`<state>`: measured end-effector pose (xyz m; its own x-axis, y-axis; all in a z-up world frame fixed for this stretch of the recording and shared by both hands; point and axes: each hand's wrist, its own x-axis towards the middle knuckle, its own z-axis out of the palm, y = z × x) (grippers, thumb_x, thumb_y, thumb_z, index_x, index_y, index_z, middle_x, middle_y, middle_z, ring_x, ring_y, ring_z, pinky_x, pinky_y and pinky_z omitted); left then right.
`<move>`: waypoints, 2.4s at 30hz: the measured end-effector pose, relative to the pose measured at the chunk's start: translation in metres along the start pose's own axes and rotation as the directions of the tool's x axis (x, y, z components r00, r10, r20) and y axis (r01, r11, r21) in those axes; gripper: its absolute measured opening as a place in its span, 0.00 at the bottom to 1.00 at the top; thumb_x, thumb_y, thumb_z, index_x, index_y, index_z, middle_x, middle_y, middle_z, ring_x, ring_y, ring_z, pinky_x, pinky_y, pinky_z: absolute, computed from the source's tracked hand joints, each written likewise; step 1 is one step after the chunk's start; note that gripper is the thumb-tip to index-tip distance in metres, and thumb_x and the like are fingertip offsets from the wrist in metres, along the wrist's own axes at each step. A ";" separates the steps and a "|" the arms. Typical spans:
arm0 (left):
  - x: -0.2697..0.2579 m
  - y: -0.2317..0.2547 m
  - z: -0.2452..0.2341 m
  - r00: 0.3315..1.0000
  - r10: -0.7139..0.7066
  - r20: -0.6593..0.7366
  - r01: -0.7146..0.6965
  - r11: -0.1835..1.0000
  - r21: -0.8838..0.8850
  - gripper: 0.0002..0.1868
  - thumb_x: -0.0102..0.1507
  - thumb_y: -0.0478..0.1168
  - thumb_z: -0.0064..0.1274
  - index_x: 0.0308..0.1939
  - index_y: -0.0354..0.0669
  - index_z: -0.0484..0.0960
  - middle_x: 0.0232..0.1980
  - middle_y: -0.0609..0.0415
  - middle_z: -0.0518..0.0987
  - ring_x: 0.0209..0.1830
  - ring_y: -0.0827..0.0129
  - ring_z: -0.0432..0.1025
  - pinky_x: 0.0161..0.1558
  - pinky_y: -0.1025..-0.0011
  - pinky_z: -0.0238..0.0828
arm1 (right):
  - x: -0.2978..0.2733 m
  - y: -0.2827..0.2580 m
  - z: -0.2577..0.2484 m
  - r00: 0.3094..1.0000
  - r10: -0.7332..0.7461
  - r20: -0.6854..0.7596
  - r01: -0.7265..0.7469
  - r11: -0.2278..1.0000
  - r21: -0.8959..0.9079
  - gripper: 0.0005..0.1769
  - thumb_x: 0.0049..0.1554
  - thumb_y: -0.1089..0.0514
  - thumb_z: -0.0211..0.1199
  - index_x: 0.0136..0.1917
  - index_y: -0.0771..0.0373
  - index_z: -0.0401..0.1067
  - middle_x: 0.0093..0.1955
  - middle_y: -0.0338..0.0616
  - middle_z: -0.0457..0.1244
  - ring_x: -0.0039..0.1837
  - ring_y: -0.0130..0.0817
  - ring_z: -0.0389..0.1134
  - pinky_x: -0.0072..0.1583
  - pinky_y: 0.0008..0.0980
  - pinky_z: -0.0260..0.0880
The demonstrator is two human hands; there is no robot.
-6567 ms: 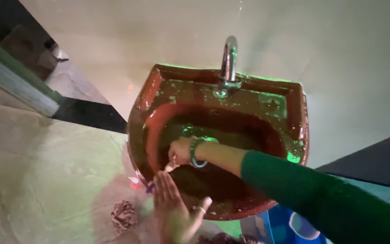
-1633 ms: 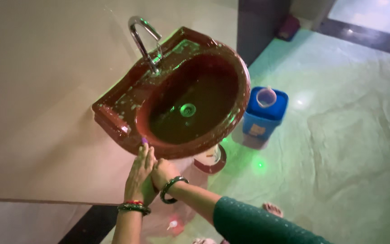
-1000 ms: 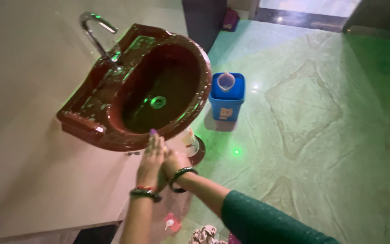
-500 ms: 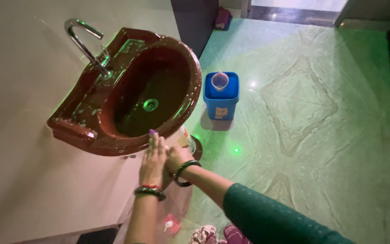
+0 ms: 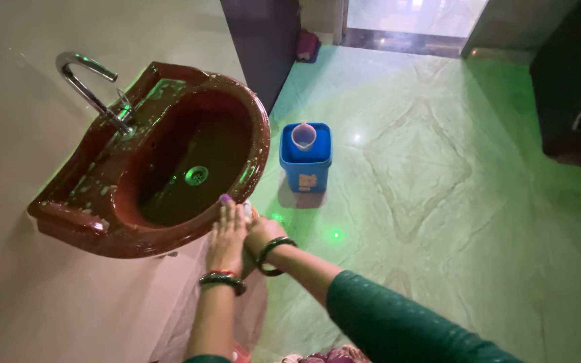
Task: The person uses a screwdriver to tighten or adjust components on the underside and sides of a wall-mounted sink basin, then checks the tap for water flow.
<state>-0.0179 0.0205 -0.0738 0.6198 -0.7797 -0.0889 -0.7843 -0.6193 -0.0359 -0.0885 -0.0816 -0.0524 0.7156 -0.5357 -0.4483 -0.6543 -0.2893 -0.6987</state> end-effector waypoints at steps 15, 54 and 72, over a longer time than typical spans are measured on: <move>-0.075 -0.147 0.006 0.985 -0.148 -0.092 0.154 0.986 0.058 0.37 0.66 0.31 0.37 0.80 0.42 0.45 0.85 0.50 0.40 0.84 0.61 0.44 0.75 0.64 0.53 | -0.029 -0.103 0.113 0.979 -0.136 0.153 0.135 0.991 0.013 0.24 0.63 0.45 0.49 0.58 0.65 0.74 0.58 0.66 0.66 0.62 0.60 0.68 0.62 0.51 0.67; -0.125 -0.239 -0.048 0.900 -0.277 -0.337 -0.143 0.543 -0.828 0.62 0.48 0.48 0.70 0.75 0.31 0.46 0.75 0.29 0.54 0.76 0.41 0.53 0.71 0.52 0.52 | -0.044 -0.250 0.169 0.964 -0.212 0.160 0.265 0.719 -0.643 0.15 0.63 0.52 0.54 0.57 0.60 0.73 0.54 0.49 0.71 0.57 0.43 0.73 0.56 0.41 0.73; -0.098 -0.284 -0.014 0.870 -0.412 -0.270 -0.074 0.434 -0.898 0.55 0.55 0.50 0.61 0.78 0.40 0.46 0.73 0.37 0.65 0.71 0.49 0.65 0.66 0.57 0.64 | -0.009 -0.322 0.199 0.869 -0.416 0.268 0.448 0.432 -0.783 0.22 0.67 0.54 0.52 0.74 0.47 0.62 0.51 0.38 0.70 0.51 0.38 0.74 0.46 0.39 0.76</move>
<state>0.1446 0.2711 -0.0411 0.8699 -0.4479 0.2066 -0.3614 -0.2936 0.8850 0.1646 0.1744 0.0653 0.9595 -0.1331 -0.2483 -0.1537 -0.9859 -0.0657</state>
